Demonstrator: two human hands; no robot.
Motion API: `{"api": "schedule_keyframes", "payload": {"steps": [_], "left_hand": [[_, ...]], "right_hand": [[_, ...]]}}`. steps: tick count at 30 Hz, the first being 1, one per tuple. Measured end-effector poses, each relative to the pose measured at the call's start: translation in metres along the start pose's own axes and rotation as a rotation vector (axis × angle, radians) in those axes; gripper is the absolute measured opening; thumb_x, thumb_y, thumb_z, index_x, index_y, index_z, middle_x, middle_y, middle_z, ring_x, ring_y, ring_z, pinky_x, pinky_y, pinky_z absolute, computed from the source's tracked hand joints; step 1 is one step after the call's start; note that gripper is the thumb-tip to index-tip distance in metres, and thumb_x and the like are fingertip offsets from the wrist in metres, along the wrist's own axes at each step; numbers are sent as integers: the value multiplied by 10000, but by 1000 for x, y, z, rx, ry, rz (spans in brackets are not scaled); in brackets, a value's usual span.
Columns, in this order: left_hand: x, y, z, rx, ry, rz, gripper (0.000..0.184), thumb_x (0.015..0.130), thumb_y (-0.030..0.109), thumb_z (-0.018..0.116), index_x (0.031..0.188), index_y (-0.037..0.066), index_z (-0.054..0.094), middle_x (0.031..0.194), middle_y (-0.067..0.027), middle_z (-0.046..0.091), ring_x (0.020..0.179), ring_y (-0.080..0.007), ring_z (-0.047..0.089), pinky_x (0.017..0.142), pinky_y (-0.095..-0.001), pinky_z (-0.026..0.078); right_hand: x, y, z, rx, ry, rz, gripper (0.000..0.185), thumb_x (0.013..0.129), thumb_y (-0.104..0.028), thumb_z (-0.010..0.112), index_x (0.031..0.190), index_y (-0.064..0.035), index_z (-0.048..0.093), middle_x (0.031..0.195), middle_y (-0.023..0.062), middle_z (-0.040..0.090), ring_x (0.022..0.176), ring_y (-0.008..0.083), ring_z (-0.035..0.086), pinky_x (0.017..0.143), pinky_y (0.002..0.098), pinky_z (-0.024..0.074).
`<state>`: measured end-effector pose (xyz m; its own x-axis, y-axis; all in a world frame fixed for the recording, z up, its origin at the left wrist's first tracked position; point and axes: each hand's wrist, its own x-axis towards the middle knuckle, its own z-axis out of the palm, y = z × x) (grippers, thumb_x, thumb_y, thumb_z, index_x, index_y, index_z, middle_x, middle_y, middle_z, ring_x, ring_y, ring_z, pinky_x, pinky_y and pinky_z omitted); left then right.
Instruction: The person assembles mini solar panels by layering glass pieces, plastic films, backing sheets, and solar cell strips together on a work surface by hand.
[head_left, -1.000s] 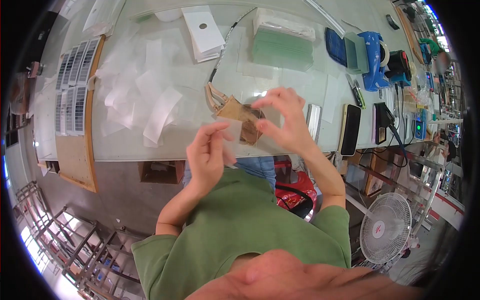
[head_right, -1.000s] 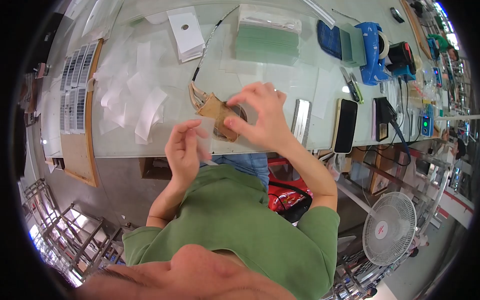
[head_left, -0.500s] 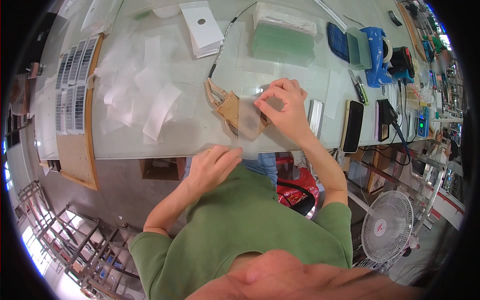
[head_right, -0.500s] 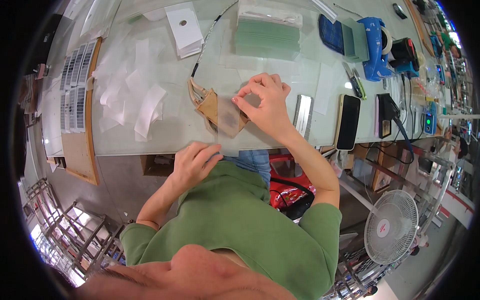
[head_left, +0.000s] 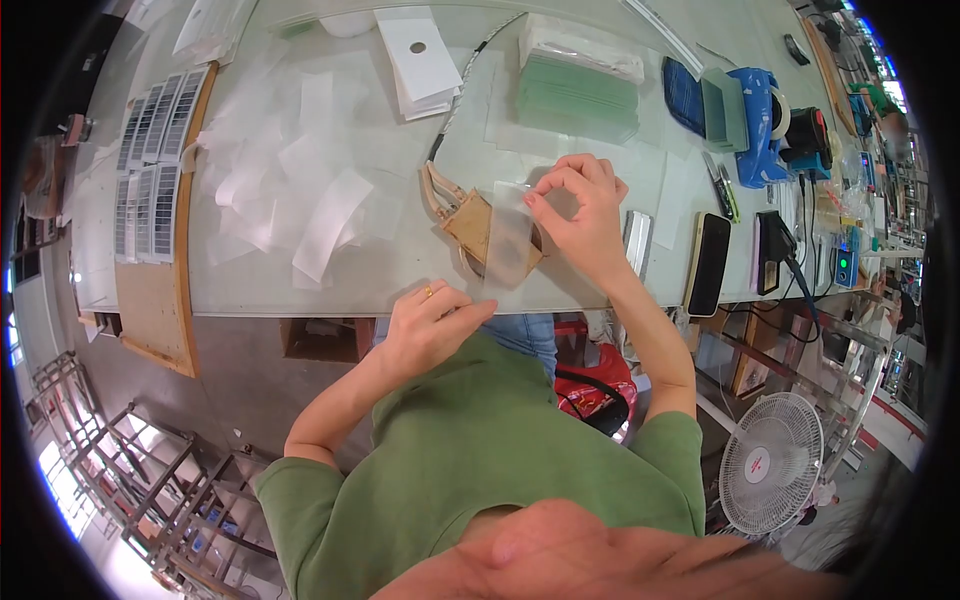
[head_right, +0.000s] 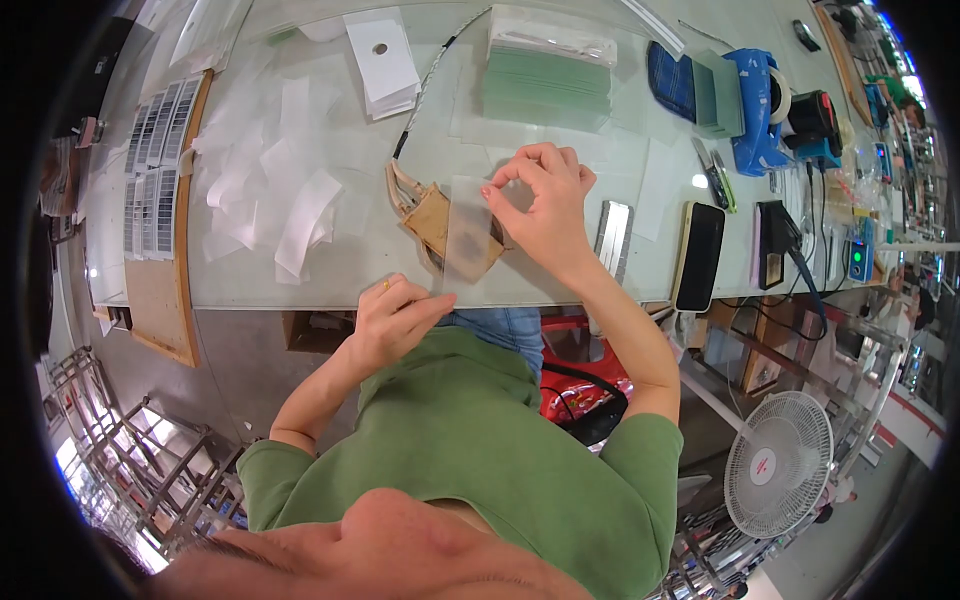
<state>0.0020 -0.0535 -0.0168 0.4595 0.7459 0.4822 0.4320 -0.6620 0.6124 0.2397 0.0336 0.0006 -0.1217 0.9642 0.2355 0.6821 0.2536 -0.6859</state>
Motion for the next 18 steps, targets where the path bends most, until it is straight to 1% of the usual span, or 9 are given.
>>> {"api": "schedule_keyframes", "payload": {"steps": [6,15,17,18], "left_hand": [[-1,-3,2,-13,19,-6,322,681,34,782,988,124,747,776,11,530,635,-150,522,529,-294,437],[0,-3,1,23,32,46,305,678,29,785,970,101,731,776,8,518,635,-148,515,538,-300,433],[-1,-5,4,12,50,65,296,678,51,857,950,94,749,764,9,512,611,-162,487,527,-304,413],[-2,-6,4,16,55,62,296,678,51,857,950,94,749,764,9,512,611,-162,487,527,-304,413]], "right_hand": [[1,4,4,-17,4,-14,142,758,-212,801,815,-157,684,1011,-31,582,993,201,496,903,416,248],[2,3,4,-13,-11,-16,134,764,-204,793,814,-158,677,1015,-28,591,988,198,505,900,409,249],[2,2,3,-11,-17,-16,134,765,-202,792,816,-157,677,1015,-26,596,987,198,506,901,407,249],[2,1,2,-5,-22,-2,133,765,-201,791,818,-157,676,1019,-23,601,988,198,508,903,405,249]]}}
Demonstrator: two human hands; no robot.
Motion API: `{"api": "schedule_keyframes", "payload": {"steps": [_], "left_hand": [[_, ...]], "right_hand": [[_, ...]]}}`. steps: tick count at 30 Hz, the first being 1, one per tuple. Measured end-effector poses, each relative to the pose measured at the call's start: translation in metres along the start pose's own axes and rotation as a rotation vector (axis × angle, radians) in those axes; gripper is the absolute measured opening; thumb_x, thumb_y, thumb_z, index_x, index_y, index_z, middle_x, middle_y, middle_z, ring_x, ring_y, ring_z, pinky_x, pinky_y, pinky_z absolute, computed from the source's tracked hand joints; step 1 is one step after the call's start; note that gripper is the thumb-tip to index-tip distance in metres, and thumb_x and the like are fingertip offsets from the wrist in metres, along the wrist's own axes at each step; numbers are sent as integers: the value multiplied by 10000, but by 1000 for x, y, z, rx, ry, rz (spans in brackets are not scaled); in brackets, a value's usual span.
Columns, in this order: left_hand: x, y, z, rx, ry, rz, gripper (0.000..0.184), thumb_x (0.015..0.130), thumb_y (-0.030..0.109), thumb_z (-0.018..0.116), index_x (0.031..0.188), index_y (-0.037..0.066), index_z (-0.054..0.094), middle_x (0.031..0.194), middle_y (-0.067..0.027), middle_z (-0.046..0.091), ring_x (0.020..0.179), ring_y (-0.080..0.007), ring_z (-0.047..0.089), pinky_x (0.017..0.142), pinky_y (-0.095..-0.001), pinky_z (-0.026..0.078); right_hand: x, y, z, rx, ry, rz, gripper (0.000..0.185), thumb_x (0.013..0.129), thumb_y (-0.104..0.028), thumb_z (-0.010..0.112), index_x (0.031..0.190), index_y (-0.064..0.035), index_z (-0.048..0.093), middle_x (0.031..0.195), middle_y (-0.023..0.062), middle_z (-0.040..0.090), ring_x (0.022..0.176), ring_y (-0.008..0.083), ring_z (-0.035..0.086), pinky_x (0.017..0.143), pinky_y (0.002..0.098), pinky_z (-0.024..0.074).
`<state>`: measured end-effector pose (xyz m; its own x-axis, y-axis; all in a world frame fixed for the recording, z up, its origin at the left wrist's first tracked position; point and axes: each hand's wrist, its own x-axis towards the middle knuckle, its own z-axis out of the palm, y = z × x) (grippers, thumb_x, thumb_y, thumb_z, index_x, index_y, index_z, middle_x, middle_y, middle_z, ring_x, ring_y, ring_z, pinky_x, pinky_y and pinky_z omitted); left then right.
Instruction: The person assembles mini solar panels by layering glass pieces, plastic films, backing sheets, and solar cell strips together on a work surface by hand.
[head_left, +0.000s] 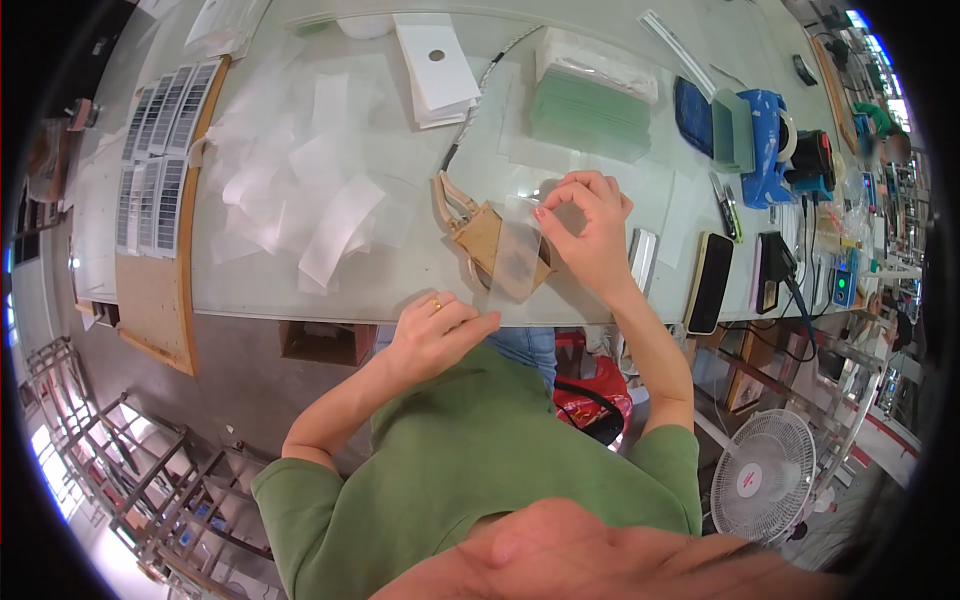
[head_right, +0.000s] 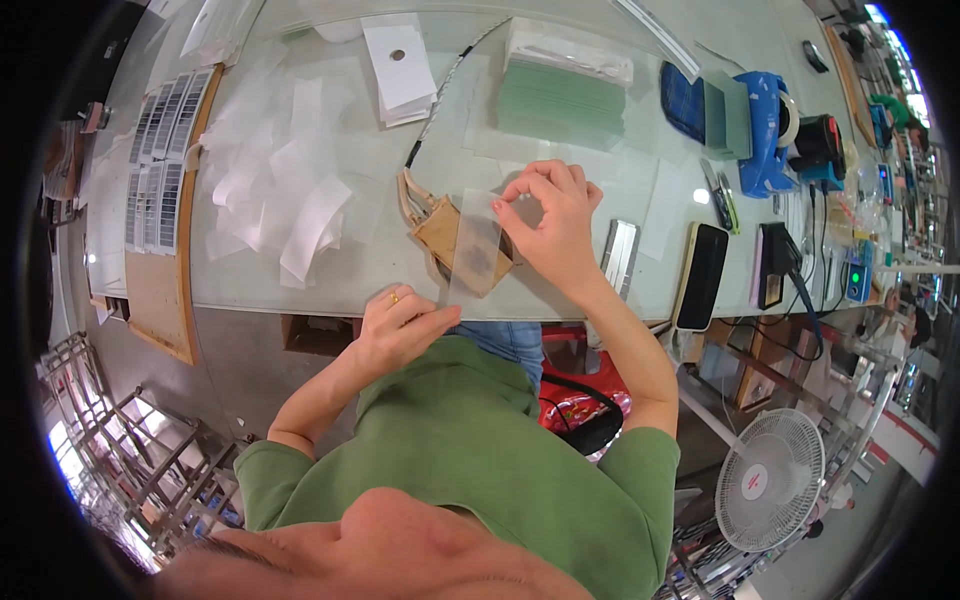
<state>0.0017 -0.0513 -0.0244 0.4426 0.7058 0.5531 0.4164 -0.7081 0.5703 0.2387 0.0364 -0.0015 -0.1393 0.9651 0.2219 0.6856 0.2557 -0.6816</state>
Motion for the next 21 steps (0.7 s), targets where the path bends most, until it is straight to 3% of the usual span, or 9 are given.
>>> {"api": "schedule_keyframes", "payload": {"steps": [3,6,11,14,21], "left_hand": [[-1,-2,-1,1,7,11,297,672,52,864,940,100,744,772,15,526,615,-157,494,530,-294,419],[-1,-2,-3,17,-21,39,283,693,69,776,970,90,719,836,2,545,677,-143,527,563,-293,441],[-6,-6,-3,127,-71,116,271,727,98,716,998,91,720,1124,-19,631,817,-142,552,621,-283,449],[-3,-7,-1,159,-60,166,251,731,100,700,982,91,718,1202,-11,636,851,-132,561,640,-270,446],[-3,-11,-10,162,-41,370,197,756,92,689,951,95,717,1209,4,637,878,-112,557,650,-262,444]], "right_hand": [[0,0,0,8,-15,18,133,767,-198,787,823,-154,674,1026,-18,611,995,199,512,907,400,249],[0,0,-1,5,-31,29,134,771,-196,782,835,-151,673,1036,-15,619,1008,201,516,916,396,250],[4,-7,-3,27,-59,117,150,776,-190,776,876,-147,673,1050,-17,626,1035,208,520,933,392,259],[4,-3,-6,-26,-117,56,174,787,-179,767,927,-142,672,1063,-14,629,1064,218,517,965,396,263],[0,-25,-32,274,-137,0,209,801,-81,750,987,-135,671,1083,17,654,1076,217,530,989,364,293]]}}
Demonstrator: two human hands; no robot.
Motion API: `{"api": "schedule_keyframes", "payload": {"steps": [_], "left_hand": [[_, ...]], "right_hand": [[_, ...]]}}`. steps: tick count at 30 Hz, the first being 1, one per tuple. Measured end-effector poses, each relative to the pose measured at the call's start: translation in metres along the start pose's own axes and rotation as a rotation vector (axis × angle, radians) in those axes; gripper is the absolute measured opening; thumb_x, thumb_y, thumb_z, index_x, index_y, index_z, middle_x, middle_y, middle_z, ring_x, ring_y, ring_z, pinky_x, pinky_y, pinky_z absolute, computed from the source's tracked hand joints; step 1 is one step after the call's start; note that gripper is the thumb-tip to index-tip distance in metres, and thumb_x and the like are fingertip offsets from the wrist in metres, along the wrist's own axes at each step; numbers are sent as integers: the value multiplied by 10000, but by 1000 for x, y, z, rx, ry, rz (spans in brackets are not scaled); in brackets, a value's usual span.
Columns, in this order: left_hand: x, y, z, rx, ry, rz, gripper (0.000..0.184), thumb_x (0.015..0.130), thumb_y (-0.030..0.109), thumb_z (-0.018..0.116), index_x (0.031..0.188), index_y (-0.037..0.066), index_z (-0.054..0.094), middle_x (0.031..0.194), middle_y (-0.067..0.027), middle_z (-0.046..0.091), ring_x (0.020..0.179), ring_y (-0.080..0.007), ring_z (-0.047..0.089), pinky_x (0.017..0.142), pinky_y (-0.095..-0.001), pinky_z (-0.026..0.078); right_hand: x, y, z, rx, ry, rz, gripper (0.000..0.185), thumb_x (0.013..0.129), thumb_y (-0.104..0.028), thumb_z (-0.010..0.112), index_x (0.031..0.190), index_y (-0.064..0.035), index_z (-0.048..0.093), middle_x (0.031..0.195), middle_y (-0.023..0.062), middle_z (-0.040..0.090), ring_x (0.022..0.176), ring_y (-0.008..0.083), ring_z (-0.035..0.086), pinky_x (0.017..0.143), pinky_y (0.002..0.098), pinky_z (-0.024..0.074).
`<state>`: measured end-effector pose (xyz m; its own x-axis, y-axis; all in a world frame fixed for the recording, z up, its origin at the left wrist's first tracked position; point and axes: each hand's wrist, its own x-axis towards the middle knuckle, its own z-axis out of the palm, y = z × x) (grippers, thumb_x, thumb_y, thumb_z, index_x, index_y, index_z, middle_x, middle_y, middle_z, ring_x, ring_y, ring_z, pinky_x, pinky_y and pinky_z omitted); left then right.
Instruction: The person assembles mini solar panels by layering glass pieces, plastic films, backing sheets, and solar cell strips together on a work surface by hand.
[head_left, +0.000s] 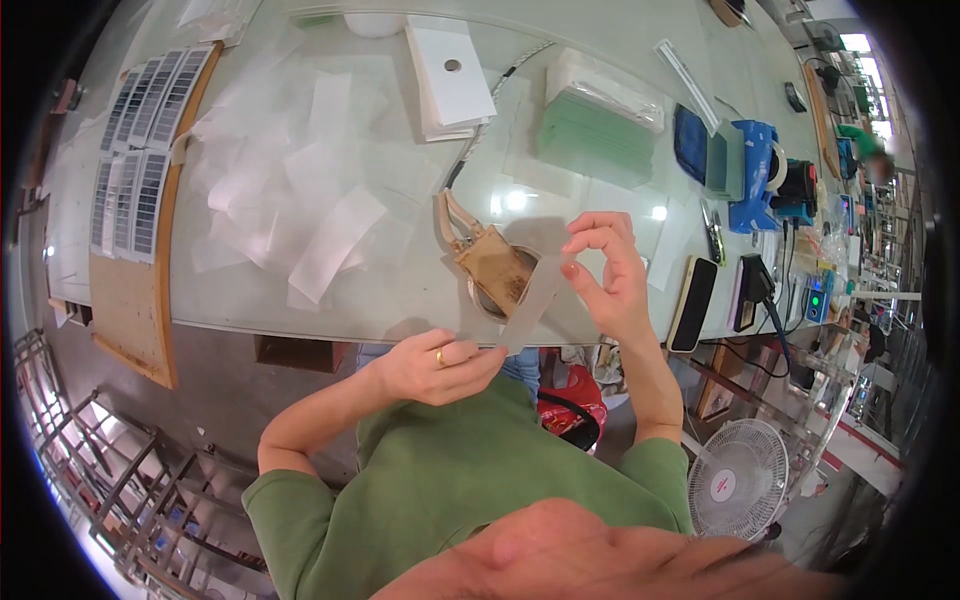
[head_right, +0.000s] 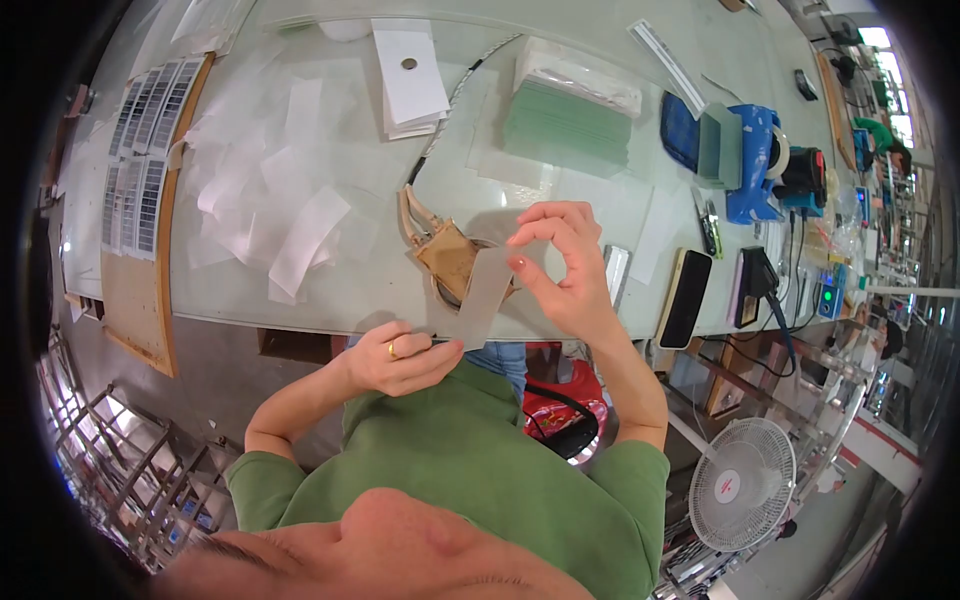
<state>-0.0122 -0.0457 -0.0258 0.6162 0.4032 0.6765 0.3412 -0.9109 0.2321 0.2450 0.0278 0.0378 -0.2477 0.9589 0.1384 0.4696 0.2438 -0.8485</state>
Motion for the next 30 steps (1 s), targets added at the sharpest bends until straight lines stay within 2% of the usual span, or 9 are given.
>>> {"api": "schedule_keyframes", "payload": {"steps": [6,12,15,17,20,22,25,28,30], "left_hand": [[18,0,-9,-83,99,53,139,785,55,716,903,129,723,1199,20,650,926,-128,598,664,-252,466],[22,11,-8,-245,71,87,191,788,57,703,976,32,685,1260,-92,612,960,-197,672,760,-286,580],[23,22,-7,-410,48,-56,260,795,32,725,1041,28,639,1299,-163,580,1021,-236,679,840,-320,595],[31,36,-4,-694,306,-427,397,779,-11,769,1121,29,572,1341,-234,530,1013,-267,684,807,-338,607],[40,35,4,-611,360,-557,523,764,-65,780,1206,34,520,1376,-264,484,943,-227,684,684,-298,602],[53,26,0,-531,378,-600,620,771,-109,764,1298,53,481,1398,-252,468,892,-185,677,581,-247,582],[60,20,-12,-627,324,-637,682,753,-130,752,1338,82,474,1401,-218,477,881,-190,675,594,-260,590],[57,12,-19,-607,279,-621,662,739,-156,721,1318,91,517,1384,-191,500,879,-198,677,618,-272,599],[66,13,-29,-535,185,-658,388,746,-164,691,1066,53,662,1274,-165,585,860,-198,678,630,-277,584]], "right_hand": [[-15,-11,-5,207,41,-19,187,821,-47,749,982,-99,669,972,2,708,909,169,601,941,347,311],[-23,-11,-5,150,101,-119,182,815,-24,755,959,-96,670,930,-3,735,852,136,620,905,334,327],[-23,-16,-2,187,127,-93,166,815,-25,751,935,-104,667,925,-3,742,844,131,619,878,329,336],[-22,-24,-3,245,147,-66,158,814,-28,748,923,-107,665,929,-4,744,836,131,618,865,328,340],[-19,-41,-9,31,116,-224,152,800,-41,749,903,-123,673,936,-12,738,824,152,609,882,335,339],[-17,-51,-12,-64,11,-306,163,777,-55,754,894,-148,689,1077,22,710,878,176,592,908,342,337],[-18,-61,-21,112,-213,-213,201,734,-11,747,872,-144,688,1284,119,607,1010,240,557,970,389,385],[-22,-65,-20,171,-274,-239,193,718,-71,785,868,-168,712,1377,123,542,1102,255,520,1024,416,361],[-25,-67,-20,136,-293,-261,207,744,-120,808,921,-169,711,1394,123,525,1168,275,506,1054,436,351]]}}
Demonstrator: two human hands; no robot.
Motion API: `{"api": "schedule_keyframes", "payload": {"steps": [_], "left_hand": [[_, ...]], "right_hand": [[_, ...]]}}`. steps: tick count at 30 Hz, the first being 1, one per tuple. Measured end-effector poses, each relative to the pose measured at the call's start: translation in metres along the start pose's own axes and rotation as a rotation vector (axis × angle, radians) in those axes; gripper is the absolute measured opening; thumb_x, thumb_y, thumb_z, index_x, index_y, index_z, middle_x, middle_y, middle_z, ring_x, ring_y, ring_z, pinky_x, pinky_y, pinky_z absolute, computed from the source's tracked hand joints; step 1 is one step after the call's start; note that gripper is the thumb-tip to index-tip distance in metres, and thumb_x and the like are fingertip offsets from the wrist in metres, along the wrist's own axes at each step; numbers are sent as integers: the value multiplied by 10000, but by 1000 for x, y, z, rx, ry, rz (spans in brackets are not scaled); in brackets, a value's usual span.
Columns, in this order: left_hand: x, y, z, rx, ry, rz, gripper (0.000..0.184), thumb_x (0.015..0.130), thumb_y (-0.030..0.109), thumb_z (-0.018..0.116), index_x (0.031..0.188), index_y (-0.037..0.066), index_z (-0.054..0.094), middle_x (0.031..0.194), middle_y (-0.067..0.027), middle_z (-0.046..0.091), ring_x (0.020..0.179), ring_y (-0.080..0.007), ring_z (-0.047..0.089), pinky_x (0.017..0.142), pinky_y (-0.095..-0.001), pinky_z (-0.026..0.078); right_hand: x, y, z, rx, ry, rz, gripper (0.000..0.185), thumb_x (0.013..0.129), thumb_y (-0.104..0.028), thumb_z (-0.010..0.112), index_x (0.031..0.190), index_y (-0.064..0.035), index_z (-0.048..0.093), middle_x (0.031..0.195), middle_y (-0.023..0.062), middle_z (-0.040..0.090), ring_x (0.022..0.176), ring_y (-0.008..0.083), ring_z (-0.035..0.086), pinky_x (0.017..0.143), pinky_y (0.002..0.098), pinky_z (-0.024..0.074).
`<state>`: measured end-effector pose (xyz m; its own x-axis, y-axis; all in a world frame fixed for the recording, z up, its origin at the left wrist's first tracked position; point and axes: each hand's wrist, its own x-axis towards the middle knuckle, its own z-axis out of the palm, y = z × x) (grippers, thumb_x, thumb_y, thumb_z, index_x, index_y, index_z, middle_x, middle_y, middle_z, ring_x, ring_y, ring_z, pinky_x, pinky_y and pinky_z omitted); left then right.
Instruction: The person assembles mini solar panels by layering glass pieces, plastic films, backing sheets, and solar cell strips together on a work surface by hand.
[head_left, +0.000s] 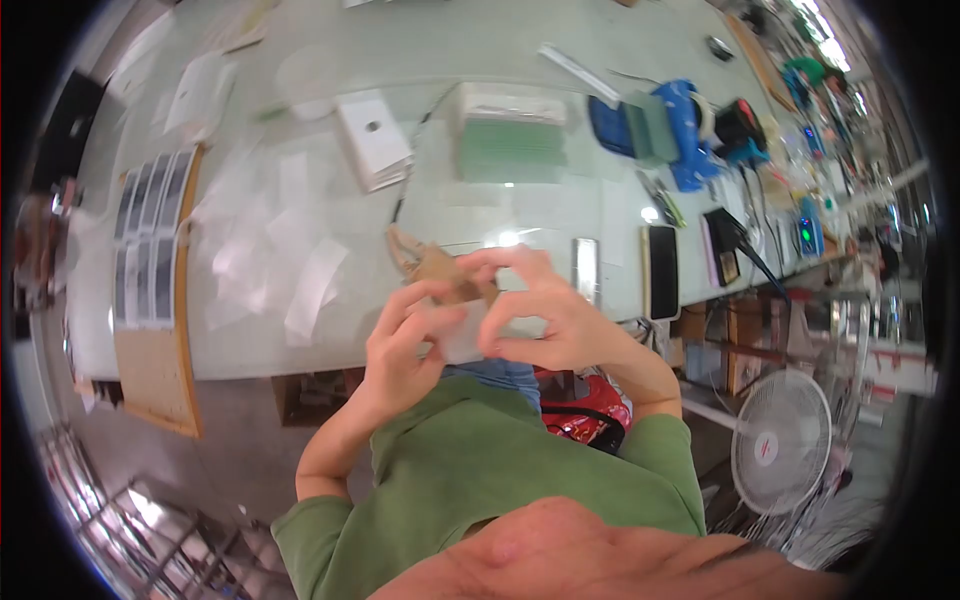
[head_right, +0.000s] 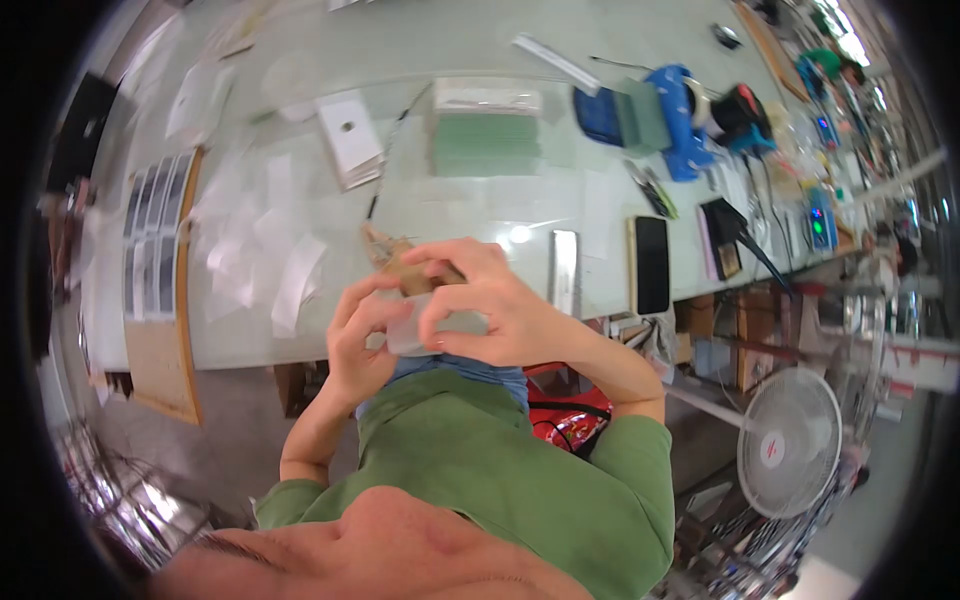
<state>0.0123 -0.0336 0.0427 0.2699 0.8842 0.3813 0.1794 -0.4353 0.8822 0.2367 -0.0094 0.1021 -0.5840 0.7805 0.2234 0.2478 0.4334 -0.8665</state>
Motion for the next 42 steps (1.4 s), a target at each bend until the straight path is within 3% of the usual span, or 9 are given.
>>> {"api": "schedule_keyframes", "payload": {"steps": [4,9,14,16,21,27,35,37,42], "left_hand": [[-2,1,3,-70,-33,-28,237,763,-152,695,914,32,698,1158,-143,647,813,-186,679,640,-278,567],[-6,3,16,-46,-76,77,293,739,-160,708,934,60,710,1279,-184,577,890,-207,671,724,-295,567],[2,8,4,-122,-2,69,175,744,-17,726,872,72,648,1338,-193,565,1310,-378,488,1044,-494,414],[2,5,-8,-262,-52,25,199,762,-17,690,931,59,618,1200,-168,652,1262,-370,537,1060,-492,400],[-8,-1,-14,-437,114,-281,160,909,-105,543,1038,-15,574,942,-74,668,807,-107,641,737,-235,525],[-35,-29,-60,-237,275,-407,118,989,-20,539,1099,-19,580,917,-63,659,704,-67,591,632,-211,492],[-67,-82,-69,-40,576,-438,201,984,-40,524,1169,11,583,928,-51,685,625,-54,565,547,-208,469],[-68,-93,-63,-39,629,-416,179,975,-13,557,1142,21,614,895,-42,705,639,-57,601,565,-214,507],[-69,-93,-58,70,621,-280,137,949,-17,600,1073,18,649,844,-71,712,583,-94,634,530,-239,494]], "right_hand": [[-7,10,16,596,246,157,441,866,-158,771,1242,-93,549,1400,131,534,1122,208,578,1060,415,360],[-17,8,9,349,373,300,373,932,-27,645,1283,-37,520,892,33,729,856,118,678,906,302,475],[-36,71,-64,325,728,419,423,937,-36,599,1356,-31,541,955,63,724,825,104,625,802,274,503],[-34,116,-113,147,811,564,398,941,-72,605,1337,-38,577,954,59,722,807,96,599,753,260,490],[-2,222,-171,54,807,607,369,903,-91,666,1270,-52,648,917,34,722,757,95,608,671,229,456],[19,254,-176,-289,795,691,360,842,-177,715,1159,-9,697,842,95,743,720,164,702,699,295,538],[33,144,-116,-639,756,316,125,911,-94,649,1004,-46,718,895,112,713,795,233,679,716,361,521],[65,93,-74,-613,544,166,125,936,-103,651,1031,-49,712,941,72,705,800,167,646,683,317,504],[175,53,34,-471,91,-201,219,901,-83,652,1115,-45,677,1062,132,681,1001,346,614,844,409,504]]}}
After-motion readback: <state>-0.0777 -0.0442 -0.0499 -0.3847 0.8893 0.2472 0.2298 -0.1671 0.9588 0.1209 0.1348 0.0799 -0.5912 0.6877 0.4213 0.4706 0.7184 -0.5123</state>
